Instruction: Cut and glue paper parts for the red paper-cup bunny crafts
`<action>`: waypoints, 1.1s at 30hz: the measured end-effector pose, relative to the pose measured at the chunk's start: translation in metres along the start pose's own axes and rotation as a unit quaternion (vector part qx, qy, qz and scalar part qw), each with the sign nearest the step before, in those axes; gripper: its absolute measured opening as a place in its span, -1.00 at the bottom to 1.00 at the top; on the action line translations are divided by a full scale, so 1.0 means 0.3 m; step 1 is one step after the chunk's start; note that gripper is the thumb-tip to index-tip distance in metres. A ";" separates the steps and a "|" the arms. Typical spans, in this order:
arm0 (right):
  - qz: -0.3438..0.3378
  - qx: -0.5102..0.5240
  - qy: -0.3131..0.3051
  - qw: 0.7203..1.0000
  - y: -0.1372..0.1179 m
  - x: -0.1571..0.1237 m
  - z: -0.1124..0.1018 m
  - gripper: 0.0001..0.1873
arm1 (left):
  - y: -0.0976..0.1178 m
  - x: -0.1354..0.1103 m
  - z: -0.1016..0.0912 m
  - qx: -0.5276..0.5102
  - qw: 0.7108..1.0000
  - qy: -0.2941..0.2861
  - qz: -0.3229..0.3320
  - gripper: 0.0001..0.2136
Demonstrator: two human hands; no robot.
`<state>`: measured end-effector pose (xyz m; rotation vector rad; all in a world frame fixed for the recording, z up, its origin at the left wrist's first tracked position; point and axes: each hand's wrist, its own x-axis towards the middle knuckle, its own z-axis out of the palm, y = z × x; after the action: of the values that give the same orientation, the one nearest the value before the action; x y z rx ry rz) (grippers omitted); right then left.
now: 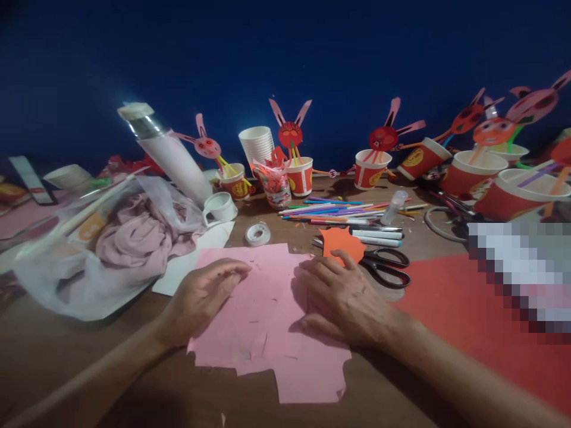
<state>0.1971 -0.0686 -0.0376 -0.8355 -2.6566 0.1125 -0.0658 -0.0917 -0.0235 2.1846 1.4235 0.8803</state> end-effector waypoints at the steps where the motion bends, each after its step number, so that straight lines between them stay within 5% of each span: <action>1: 0.009 -0.004 -0.009 1.000 -0.008 0.003 0.003 -0.47 | -0.010 0.003 0.010 -0.003 1.000 0.005 0.009 -0.81; 8: 0.024 0.054 0.020 0.998 -0.024 0.016 0.037 -0.79 | -0.076 -0.011 0.025 -0.009 0.999 0.038 0.037 -0.81; 15: 0.025 0.153 0.055 0.986 0.003 0.000 0.027 -0.90 | -0.059 -0.019 -0.001 -0.134 0.981 0.024 -0.139 -0.75; 19: 0.125 0.194 0.043 0.972 0.002 -0.018 -0.003 -0.92 | -0.039 -0.017 0.001 -0.241 0.944 -0.025 -0.222 -0.66; 22: 0.233 0.259 0.053 0.936 -0.010 -0.018 -0.023 -0.88 | -0.024 -0.015 0.006 -0.295 0.928 -0.036 -0.224 -0.62; 25: 0.321 0.385 0.065 0.863 -0.014 -0.007 -0.037 -0.80 | -0.012 -0.012 0.010 -0.353 0.906 -0.058 -0.225 -0.56; 29: 0.339 0.548 0.052 0.763 0.000 0.010 -0.050 -0.57 | -0.002 -0.007 0.016 -0.418 0.864 -0.117 -0.254 -0.45; 31: 0.335 0.572 0.032 0.748 0.012 0.011 -0.054 -0.47 | 0.002 -0.005 0.023 -0.432 0.852 -0.139 -0.261 -0.43; 33: 0.340 0.546 0.010 0.766 0.027 0.009 -0.058 -0.43 | 0.003 -0.002 0.029 -0.442 0.846 -0.157 -0.254 -0.43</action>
<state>0.2055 -0.0610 -0.0220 -1.1957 -1.5854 1.5983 -0.0595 -0.0924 -0.0295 1.1137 1.0337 0.7181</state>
